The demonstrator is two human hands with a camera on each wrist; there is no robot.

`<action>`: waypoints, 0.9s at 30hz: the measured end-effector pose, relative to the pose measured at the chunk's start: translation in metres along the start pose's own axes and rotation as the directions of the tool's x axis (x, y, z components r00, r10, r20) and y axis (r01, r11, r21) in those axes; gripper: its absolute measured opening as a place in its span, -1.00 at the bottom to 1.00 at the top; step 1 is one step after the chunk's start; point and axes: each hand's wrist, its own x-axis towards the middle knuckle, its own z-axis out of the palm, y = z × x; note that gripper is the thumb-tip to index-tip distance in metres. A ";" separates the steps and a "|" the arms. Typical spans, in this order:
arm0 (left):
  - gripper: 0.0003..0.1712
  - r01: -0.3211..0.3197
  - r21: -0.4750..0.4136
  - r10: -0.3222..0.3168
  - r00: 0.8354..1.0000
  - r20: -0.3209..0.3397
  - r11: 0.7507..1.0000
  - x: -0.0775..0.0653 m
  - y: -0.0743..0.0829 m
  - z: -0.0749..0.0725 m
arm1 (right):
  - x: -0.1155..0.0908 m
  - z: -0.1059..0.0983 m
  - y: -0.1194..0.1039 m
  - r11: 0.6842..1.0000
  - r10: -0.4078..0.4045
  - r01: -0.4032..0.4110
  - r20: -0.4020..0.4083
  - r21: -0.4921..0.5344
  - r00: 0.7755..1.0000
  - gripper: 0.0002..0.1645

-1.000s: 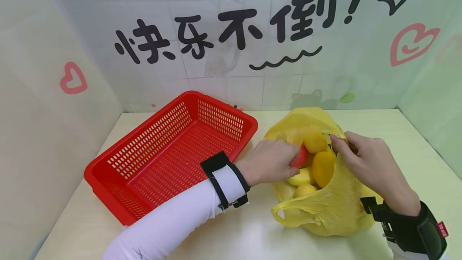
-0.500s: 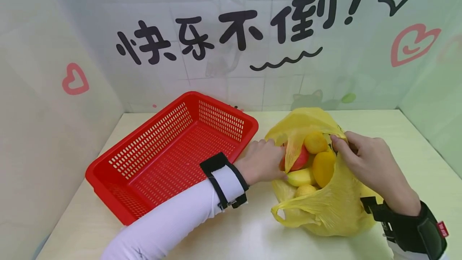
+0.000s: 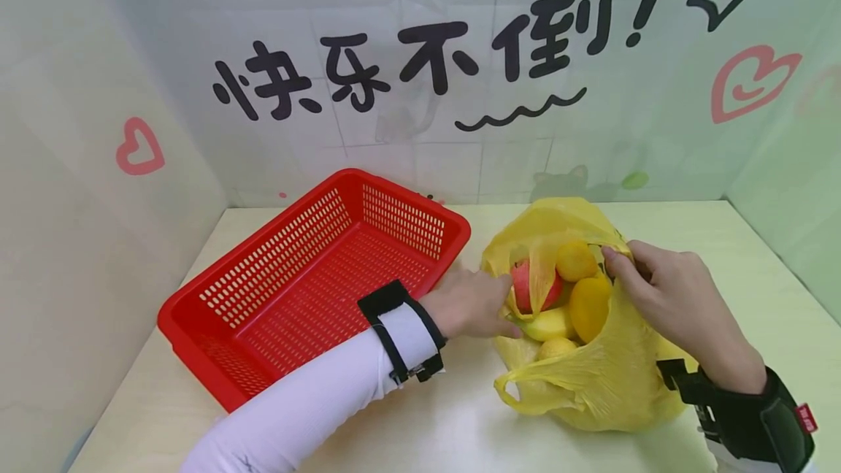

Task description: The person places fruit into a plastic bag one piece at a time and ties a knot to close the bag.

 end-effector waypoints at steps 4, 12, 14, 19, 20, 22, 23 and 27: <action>-0.38 -0.057 -0.033 0.057 0.998 0.009 0.998 -0.001 -0.002 -0.002 | 0.000 0.000 0.000 1.000 -0.002 0.002 -0.001 0.001 1.000 -0.55; -0.67 0.058 -0.063 -0.047 0.985 0.165 0.996 -0.006 -0.005 0.001 | 0.000 0.000 0.001 1.000 0.007 -0.007 0.005 -0.002 1.000 -0.57; -0.65 0.069 -0.061 -0.059 0.987 0.146 0.996 -0.006 -0.005 0.002 | -0.001 0.000 0.001 1.000 0.009 -0.009 0.008 -0.001 1.000 -0.57; -0.74 0.102 -0.144 -0.094 0.994 0.057 0.984 -0.008 -0.009 -0.003 | -0.003 0.001 0.001 1.000 0.013 -0.013 0.015 0.001 1.000 -0.55; -0.77 0.095 -0.176 -0.090 0.995 0.035 0.980 -0.010 -0.010 -0.006 | -0.003 0.001 0.001 1.000 0.015 -0.015 0.017 0.001 1.000 -0.55; -0.82 0.058 -0.251 -0.065 0.998 -0.020 0.966 -0.012 -0.015 -0.012 | -0.004 0.001 0.001 1.000 0.020 -0.020 0.021 -0.001 1.000 -0.55; -0.84 0.030 -0.285 -0.047 0.997 -0.053 0.958 -0.013 -0.017 -0.016 | -0.004 0.001 0.001 1.000 0.022 -0.022 0.024 -0.001 0.999 -0.55; -0.88 -0.057 -0.406 -0.018 0.984 -0.180 0.912 -0.022 -0.031 -0.035 | -0.003 0.002 0.003 1.000 0.031 -0.031 0.036 -0.004 0.999 -0.56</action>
